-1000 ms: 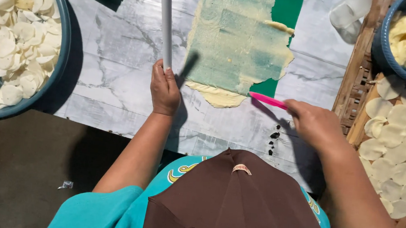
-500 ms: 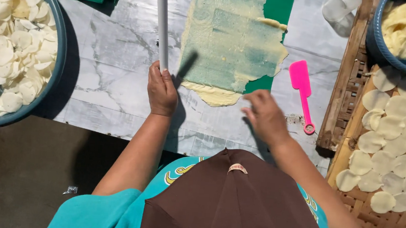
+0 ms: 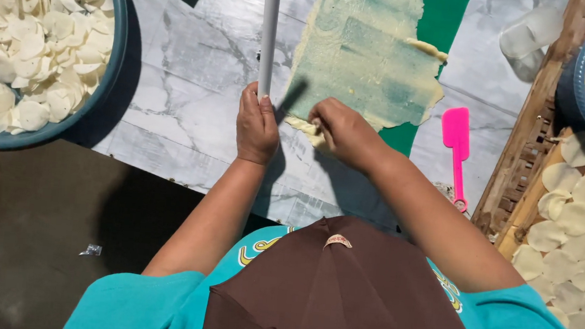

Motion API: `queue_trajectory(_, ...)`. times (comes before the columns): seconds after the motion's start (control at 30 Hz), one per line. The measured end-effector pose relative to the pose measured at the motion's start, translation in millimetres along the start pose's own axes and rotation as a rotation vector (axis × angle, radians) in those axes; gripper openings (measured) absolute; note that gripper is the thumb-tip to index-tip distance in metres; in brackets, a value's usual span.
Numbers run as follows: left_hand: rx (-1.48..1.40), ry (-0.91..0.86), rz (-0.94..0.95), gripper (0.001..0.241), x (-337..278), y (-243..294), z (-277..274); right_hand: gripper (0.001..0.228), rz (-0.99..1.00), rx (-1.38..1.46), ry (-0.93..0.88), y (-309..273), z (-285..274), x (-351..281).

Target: Rolling out a two-colored dough on a mat and cutting small circular shapes using a round mold.

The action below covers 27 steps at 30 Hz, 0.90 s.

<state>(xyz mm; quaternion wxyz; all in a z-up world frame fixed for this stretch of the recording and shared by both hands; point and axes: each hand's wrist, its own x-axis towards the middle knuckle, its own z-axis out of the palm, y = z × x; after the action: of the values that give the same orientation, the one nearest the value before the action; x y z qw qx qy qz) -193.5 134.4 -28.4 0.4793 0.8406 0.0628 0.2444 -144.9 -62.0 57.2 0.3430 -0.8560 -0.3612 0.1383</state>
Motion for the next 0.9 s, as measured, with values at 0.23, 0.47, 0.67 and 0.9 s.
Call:
queue_trajectory(0.23,-0.027,0.012,-0.021,0.03,1,1,-1,0.016,0.009,-0.513,-0.328,18,-1,-31)
queue_trajectory(0.47,-0.035,-0.03,-0.026,0.03,3,7,-6,0.018,-0.047,-0.586,-0.227,40,6,-11)
queue_trajectory(0.67,-0.064,0.003,-0.029,0.031,0,-1,-2,0.009,0.064,-0.029,-0.137,14,1,40)
queue_trajectory(0.9,-0.094,0.048,-0.045,0.032,0,-6,0,0.013,-0.397,-0.709,0.149,6,37,29)
